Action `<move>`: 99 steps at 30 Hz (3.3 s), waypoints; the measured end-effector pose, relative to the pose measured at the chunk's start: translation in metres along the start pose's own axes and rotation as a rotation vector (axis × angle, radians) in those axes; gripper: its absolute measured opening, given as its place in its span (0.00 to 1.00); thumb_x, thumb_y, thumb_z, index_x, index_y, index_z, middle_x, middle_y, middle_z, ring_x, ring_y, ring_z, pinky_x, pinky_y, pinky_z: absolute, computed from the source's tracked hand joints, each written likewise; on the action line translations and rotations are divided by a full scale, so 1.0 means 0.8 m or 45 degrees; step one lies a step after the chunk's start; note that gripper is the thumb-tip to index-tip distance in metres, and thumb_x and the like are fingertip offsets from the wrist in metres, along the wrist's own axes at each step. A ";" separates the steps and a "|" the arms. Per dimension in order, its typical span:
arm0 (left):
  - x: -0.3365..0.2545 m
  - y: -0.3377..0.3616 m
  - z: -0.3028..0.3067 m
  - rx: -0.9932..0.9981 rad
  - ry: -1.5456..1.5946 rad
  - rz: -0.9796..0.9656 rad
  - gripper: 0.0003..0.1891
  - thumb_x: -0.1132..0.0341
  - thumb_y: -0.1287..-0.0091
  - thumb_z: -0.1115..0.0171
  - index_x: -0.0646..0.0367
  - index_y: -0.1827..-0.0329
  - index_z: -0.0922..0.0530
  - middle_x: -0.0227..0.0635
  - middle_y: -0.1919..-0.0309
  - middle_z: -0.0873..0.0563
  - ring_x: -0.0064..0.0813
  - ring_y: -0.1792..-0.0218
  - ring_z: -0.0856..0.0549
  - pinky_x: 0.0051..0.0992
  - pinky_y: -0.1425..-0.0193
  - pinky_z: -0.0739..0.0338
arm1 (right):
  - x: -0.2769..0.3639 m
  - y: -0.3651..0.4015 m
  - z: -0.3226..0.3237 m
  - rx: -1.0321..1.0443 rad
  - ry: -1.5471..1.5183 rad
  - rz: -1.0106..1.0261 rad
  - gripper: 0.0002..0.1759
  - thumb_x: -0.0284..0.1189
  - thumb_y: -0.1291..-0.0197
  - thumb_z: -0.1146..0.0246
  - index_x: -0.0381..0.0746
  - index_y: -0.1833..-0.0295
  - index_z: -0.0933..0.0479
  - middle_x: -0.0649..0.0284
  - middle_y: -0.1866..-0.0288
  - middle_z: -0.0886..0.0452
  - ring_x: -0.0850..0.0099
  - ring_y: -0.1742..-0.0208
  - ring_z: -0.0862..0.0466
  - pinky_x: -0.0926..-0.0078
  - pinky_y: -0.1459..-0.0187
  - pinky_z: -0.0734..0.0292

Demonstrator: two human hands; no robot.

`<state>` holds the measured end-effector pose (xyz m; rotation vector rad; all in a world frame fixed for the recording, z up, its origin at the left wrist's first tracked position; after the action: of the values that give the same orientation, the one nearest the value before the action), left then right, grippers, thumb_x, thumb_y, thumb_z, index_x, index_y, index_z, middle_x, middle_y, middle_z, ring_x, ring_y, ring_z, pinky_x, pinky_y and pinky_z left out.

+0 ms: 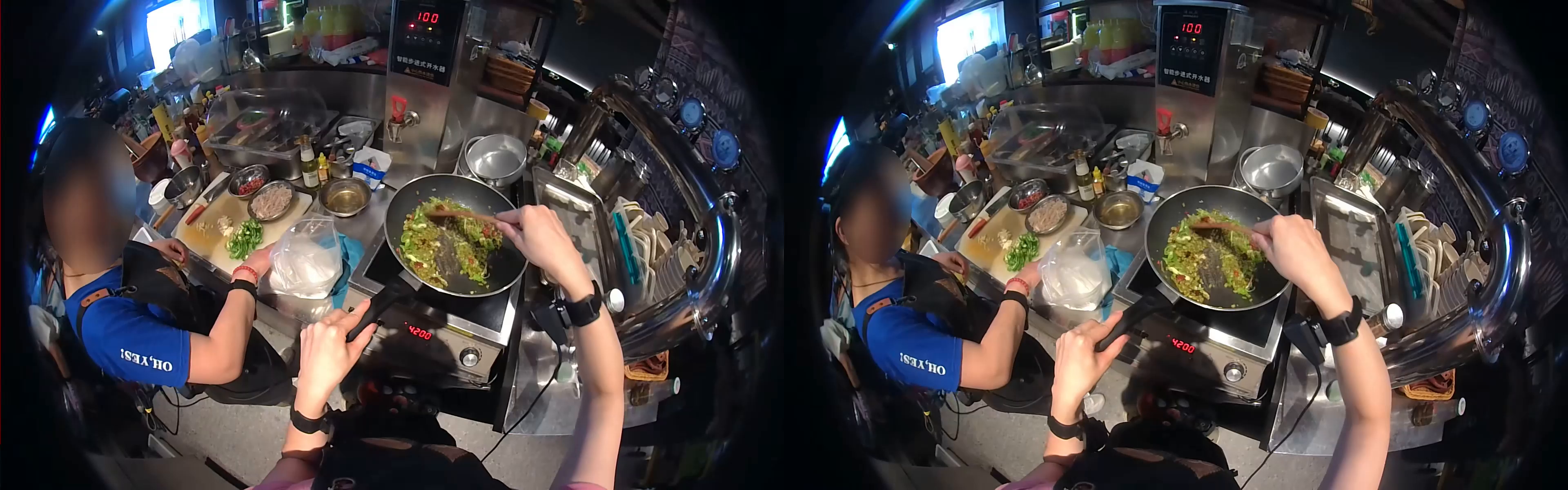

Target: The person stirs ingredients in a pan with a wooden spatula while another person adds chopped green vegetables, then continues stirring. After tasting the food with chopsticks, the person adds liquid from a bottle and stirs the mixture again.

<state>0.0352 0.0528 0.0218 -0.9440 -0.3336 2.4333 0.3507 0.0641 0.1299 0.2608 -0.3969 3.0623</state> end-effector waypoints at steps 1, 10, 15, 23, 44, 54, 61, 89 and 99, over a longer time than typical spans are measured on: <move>0.002 0.000 -0.001 0.015 -0.004 0.008 0.21 0.62 0.41 0.24 0.52 0.44 0.12 0.42 0.72 0.15 0.48 0.69 0.13 0.39 0.62 0.21 | -0.003 -0.005 -0.013 -0.037 -0.029 0.029 0.12 0.31 0.35 0.33 0.38 0.50 0.13 0.43 0.63 0.15 0.47 0.58 0.14 0.55 0.55 0.19; 0.006 -0.002 -0.005 0.066 0.008 0.070 0.21 0.60 0.40 0.25 0.52 0.42 0.13 0.43 0.71 0.14 0.49 0.67 0.13 0.39 0.61 0.21 | 0.021 0.050 0.023 0.225 -0.020 0.202 0.17 0.35 0.37 0.29 0.41 0.45 0.13 0.47 0.65 0.14 0.50 0.65 0.13 0.59 0.61 0.20; 0.009 -0.001 -0.008 0.081 0.019 0.104 0.21 0.59 0.39 0.26 0.52 0.43 0.13 0.44 0.70 0.13 0.49 0.66 0.13 0.39 0.60 0.21 | 0.036 0.073 0.091 0.495 -0.014 -0.073 0.13 0.33 0.35 0.31 0.39 0.49 0.12 0.48 0.64 0.12 0.51 0.61 0.12 0.60 0.56 0.18; 0.010 0.003 -0.009 0.040 0.039 0.024 0.21 0.56 0.37 0.27 0.48 0.41 0.13 0.43 0.68 0.12 0.50 0.66 0.12 0.44 0.62 0.19 | 0.004 0.023 0.007 0.153 0.003 -0.023 0.14 0.33 0.31 0.36 0.39 0.46 0.13 0.45 0.62 0.13 0.48 0.59 0.13 0.56 0.55 0.19; 0.025 -0.003 -0.011 0.066 0.304 0.083 0.22 0.64 0.40 0.25 0.56 0.41 0.13 0.49 0.66 0.11 0.50 0.63 0.11 0.39 0.57 0.18 | 0.027 0.049 0.080 0.589 0.422 -0.036 0.11 0.31 0.43 0.34 0.45 0.57 0.09 0.52 0.61 0.10 0.53 0.57 0.11 0.56 0.53 0.17; 0.013 -0.004 -0.005 0.023 0.299 0.005 0.21 0.68 0.40 0.25 0.58 0.42 0.13 0.50 0.65 0.11 0.52 0.61 0.11 0.39 0.56 0.18 | -0.031 -0.004 -0.024 0.037 0.453 -0.068 0.16 0.32 0.32 0.39 0.49 0.41 0.15 0.47 0.64 0.14 0.48 0.59 0.13 0.51 0.58 0.17; 0.010 -0.006 -0.004 0.019 0.279 -0.016 0.20 0.68 0.39 0.25 0.59 0.43 0.14 0.50 0.64 0.11 0.52 0.61 0.11 0.39 0.56 0.17 | -0.019 0.021 0.042 0.234 0.460 0.150 0.13 0.39 0.35 0.35 0.54 0.48 0.11 0.51 0.66 0.13 0.52 0.62 0.12 0.56 0.60 0.18; 0.015 -0.009 -0.003 0.033 0.228 0.038 0.21 0.67 0.40 0.23 0.60 0.43 0.13 0.52 0.63 0.11 0.48 0.61 0.09 0.35 0.55 0.18 | 0.066 0.038 0.070 0.262 0.393 0.265 0.11 0.34 0.38 0.30 0.48 0.51 0.10 0.55 0.67 0.12 0.55 0.64 0.12 0.60 0.62 0.18; 0.015 -0.009 -0.003 0.013 0.243 -0.009 0.20 0.67 0.40 0.24 0.60 0.44 0.13 0.52 0.64 0.10 0.51 0.62 0.10 0.37 0.56 0.17 | 0.030 0.009 0.009 0.125 0.127 0.069 0.08 0.31 0.37 0.33 0.41 0.57 0.11 0.48 0.62 0.12 0.50 0.56 0.11 0.54 0.54 0.16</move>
<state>0.0319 0.0649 0.0163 -1.1581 -0.2557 2.3131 0.3275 0.0557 0.1393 0.1019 -0.2536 3.1361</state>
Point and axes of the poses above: each hand's wrist, its own y-axis away from the middle knuckle, its own z-axis out of the back of the hand, x = y × z, the point moved 7 cm from there along -y, towards the middle knuckle
